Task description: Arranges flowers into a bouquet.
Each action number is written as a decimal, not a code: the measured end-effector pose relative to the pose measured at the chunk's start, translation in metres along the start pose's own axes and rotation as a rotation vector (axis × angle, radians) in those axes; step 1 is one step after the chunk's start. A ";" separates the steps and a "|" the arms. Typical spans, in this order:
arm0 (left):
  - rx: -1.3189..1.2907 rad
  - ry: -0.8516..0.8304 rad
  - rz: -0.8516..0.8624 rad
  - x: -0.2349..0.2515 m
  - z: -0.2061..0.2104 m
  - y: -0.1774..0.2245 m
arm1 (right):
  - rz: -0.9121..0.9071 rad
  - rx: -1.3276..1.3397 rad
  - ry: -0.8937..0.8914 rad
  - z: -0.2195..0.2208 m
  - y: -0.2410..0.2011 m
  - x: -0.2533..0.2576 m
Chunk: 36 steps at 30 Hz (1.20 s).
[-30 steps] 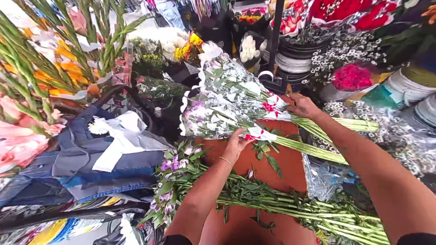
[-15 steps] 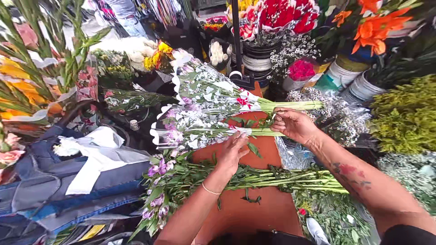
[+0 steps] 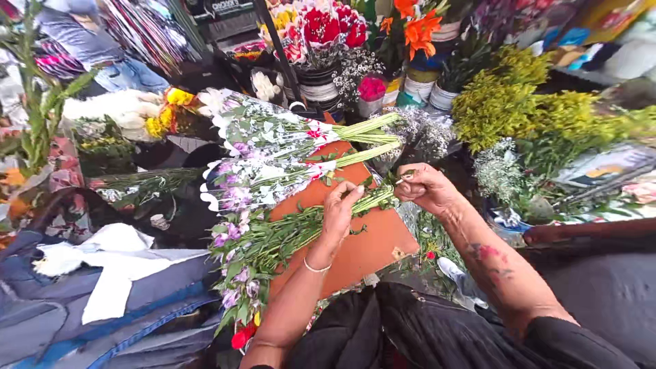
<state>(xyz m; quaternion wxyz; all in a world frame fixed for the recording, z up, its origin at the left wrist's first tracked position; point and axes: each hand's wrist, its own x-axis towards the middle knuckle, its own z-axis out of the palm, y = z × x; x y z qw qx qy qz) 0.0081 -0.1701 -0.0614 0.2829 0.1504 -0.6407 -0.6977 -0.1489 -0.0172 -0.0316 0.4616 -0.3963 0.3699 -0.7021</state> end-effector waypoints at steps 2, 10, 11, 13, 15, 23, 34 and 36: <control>0.008 -0.105 -0.066 -0.020 0.009 -0.015 | -0.019 0.033 0.036 0.009 0.012 -0.028; 0.472 -0.898 -0.210 -0.080 0.029 -0.026 | 0.044 0.136 0.213 0.030 0.015 -0.102; 0.448 -0.823 -0.178 -0.085 0.032 -0.022 | 0.057 0.138 0.212 0.032 0.016 -0.108; 0.379 -0.631 -0.069 -0.094 0.036 -0.013 | 0.071 0.138 0.208 0.037 0.019 -0.117; 0.338 -0.488 0.052 -0.099 0.044 -0.005 | 0.068 0.128 0.175 0.041 0.020 -0.123; 0.776 -0.751 -0.095 -0.126 0.054 -0.021 | -0.067 0.167 0.383 0.020 -0.003 -0.143; 0.883 -0.564 0.058 -0.147 0.093 -0.011 | 0.121 0.137 0.221 0.012 -0.003 -0.182; 0.753 -0.379 0.178 -0.153 0.096 -0.010 | 0.156 0.123 0.159 0.014 0.003 -0.185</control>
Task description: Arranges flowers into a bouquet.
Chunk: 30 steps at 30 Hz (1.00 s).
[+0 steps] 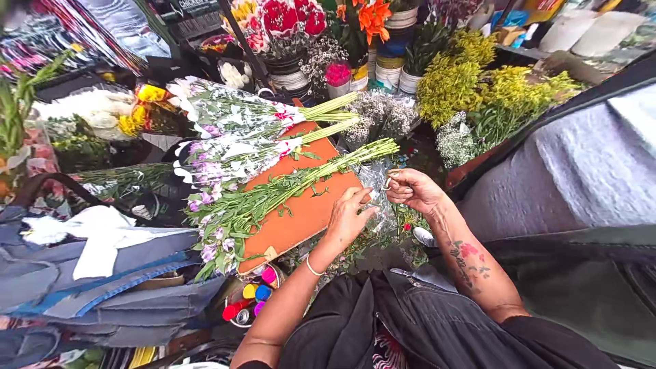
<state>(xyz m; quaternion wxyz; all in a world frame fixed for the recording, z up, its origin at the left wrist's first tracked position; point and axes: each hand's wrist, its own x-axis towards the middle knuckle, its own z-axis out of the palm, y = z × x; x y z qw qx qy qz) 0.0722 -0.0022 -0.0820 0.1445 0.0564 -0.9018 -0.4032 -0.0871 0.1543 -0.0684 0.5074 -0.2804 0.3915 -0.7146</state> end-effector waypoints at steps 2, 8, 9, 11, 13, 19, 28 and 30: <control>-0.031 0.167 0.069 -0.002 0.003 0.008 | 0.028 -0.014 -0.070 0.001 0.006 -0.002; 0.157 0.143 0.061 -0.020 0.015 -0.003 | 0.101 -0.081 -0.007 -0.006 0.017 -0.010; 0.200 0.039 -0.044 -0.024 0.011 -0.006 | 0.103 -0.112 0.057 -0.008 0.019 -0.012; 0.269 -0.177 -0.275 -0.029 0.003 -0.009 | 0.097 -0.183 0.145 -0.010 0.026 -0.013; 0.230 -0.181 -0.288 -0.036 0.006 -0.011 | 0.130 -0.350 0.143 -0.010 0.033 -0.018; 0.076 -0.056 -0.217 -0.044 0.020 0.009 | 0.127 -0.815 0.080 0.015 0.050 -0.027; -0.114 0.047 -0.568 -0.060 0.013 -0.047 | -0.079 0.140 -0.054 0.025 0.078 -0.044; -0.098 0.148 -0.604 -0.060 0.010 -0.065 | 0.033 0.094 -0.176 0.029 0.084 -0.046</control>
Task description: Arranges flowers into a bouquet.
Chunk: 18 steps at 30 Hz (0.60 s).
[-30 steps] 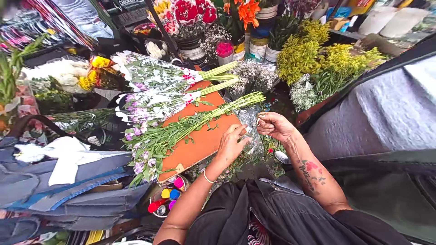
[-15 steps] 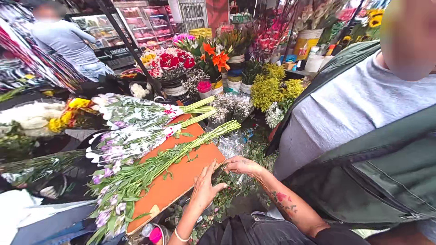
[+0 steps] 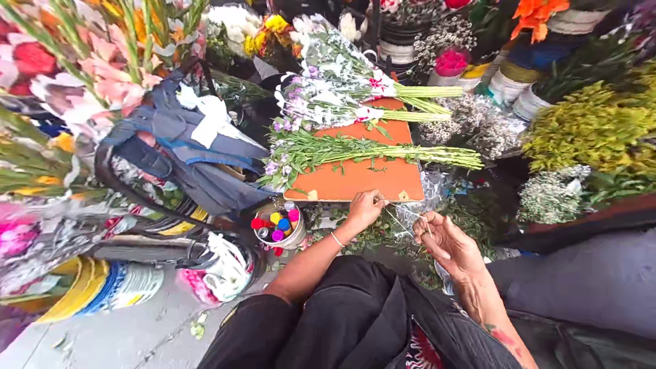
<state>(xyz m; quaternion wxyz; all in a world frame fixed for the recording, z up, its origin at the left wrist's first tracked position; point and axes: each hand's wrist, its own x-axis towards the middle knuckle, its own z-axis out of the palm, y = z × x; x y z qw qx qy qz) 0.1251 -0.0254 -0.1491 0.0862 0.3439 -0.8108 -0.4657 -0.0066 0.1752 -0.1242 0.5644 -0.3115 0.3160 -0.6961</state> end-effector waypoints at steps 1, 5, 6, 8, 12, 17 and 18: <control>-0.021 0.046 0.013 0.004 -0.006 -0.002 | 0.091 -0.011 -0.052 0.003 0.007 0.001; -0.187 -0.109 0.263 -0.005 0.003 0.001 | 0.333 0.059 -0.427 0.020 0.031 0.013; -0.253 -0.198 0.303 -0.018 0.012 0.006 | 0.276 -0.012 -0.480 0.024 0.028 0.021; -0.363 -0.353 0.202 -0.049 0.021 0.013 | 0.061 -0.424 -0.486 0.027 0.013 0.042; -0.596 -0.683 -0.218 -0.028 0.012 -0.001 | -0.219 -1.130 -0.395 0.014 -0.002 0.064; -0.755 -0.920 -0.241 -0.029 0.003 -0.005 | -0.356 -1.503 -0.129 0.023 0.032 0.087; -0.767 -0.923 -0.258 -0.030 0.006 -0.005 | -0.353 -1.275 -0.102 0.029 0.039 0.093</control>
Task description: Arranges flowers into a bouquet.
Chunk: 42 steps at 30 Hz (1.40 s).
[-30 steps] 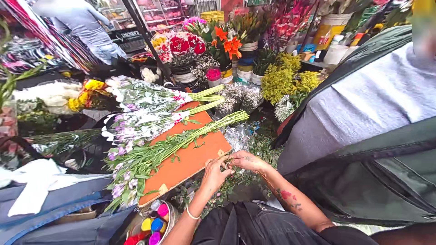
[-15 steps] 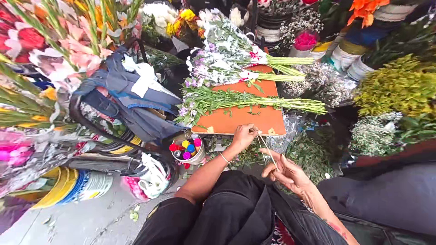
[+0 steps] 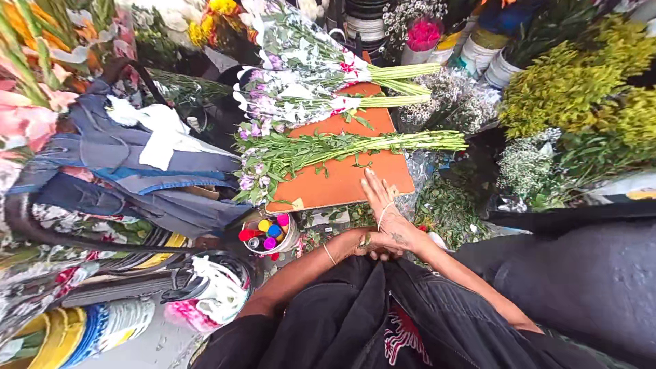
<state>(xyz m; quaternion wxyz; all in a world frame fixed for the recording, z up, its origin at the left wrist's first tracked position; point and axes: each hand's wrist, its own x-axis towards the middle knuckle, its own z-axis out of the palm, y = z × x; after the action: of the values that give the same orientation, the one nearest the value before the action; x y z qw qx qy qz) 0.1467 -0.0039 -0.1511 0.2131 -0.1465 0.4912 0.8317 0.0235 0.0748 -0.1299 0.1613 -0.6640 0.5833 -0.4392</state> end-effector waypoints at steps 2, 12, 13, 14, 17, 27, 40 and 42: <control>0.006 0.037 -0.031 0.006 -0.006 0.008 | 0.060 0.832 0.191 0.008 -0.009 0.021; -0.068 0.302 0.279 -0.057 -0.113 0.023 | 0.167 0.120 0.359 -0.050 0.080 0.128; -0.091 0.389 0.268 -0.066 -0.124 0.018 | 0.242 -0.005 0.283 -0.059 0.093 0.140; -0.120 0.446 0.269 -0.074 -0.133 0.013 | 0.293 -0.120 0.202 -0.066 0.108 0.153; -0.178 0.457 0.313 -0.096 -0.154 -0.009 | 0.351 -0.367 0.010 -0.074 0.162 0.189; -0.393 0.698 0.331 -0.084 -0.166 -0.015 | 0.379 -0.607 -0.360 -0.073 0.307 0.312; -0.867 0.812 0.538 -0.068 -0.165 -0.021 | 0.181 -0.716 -0.016 -0.144 0.262 0.334; -0.851 0.804 0.553 -0.062 -0.164 -0.020 | 0.123 -0.738 0.049 -0.170 0.266 0.353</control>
<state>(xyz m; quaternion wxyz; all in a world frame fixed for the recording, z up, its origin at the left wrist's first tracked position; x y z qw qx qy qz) 0.2159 -0.1523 -0.2165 -0.2864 -0.3863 0.1797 0.8582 -0.2994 -0.2687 -0.0884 -0.0768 -0.6306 0.7447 -0.2046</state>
